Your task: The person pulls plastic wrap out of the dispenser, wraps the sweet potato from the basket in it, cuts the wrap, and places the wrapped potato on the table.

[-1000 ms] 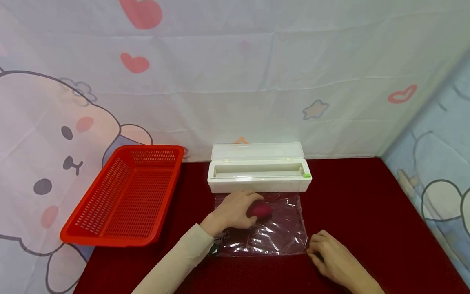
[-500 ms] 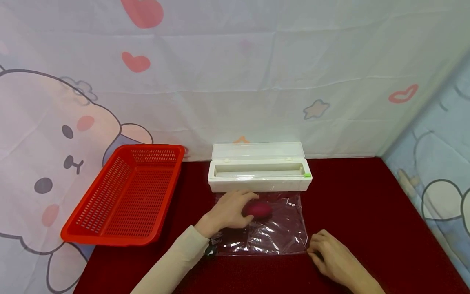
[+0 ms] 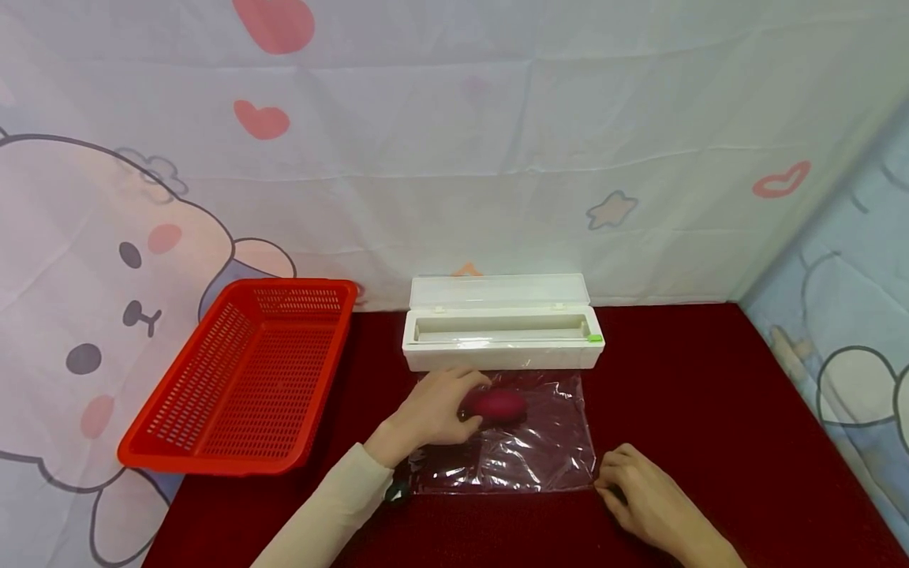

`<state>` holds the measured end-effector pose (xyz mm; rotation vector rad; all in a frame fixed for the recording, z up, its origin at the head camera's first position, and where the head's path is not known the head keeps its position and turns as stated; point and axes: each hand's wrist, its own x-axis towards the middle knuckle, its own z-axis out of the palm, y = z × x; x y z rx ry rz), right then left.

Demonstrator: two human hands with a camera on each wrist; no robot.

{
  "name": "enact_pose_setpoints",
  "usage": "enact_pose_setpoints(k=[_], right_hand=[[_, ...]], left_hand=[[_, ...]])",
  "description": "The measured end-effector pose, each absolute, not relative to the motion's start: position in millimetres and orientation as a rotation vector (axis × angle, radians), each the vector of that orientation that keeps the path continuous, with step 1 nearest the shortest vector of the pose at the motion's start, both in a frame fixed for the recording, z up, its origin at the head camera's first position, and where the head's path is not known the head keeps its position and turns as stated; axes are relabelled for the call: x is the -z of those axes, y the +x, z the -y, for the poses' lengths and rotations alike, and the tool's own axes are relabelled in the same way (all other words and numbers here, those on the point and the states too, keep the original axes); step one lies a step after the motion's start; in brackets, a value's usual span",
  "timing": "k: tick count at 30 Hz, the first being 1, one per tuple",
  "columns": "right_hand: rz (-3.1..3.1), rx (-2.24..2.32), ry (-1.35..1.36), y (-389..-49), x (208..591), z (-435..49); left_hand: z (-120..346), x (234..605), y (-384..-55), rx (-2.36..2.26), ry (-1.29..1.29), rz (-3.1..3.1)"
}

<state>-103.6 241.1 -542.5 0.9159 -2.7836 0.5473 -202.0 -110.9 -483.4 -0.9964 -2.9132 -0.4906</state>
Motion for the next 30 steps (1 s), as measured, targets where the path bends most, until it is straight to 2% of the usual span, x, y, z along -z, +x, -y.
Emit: enact_pose_setpoints(k=[30], right_hand=[[2.747,-0.536,0.921,-102,541,-241]], left_hand=[[144,488,-170,0.423,-0.964,2.854]])
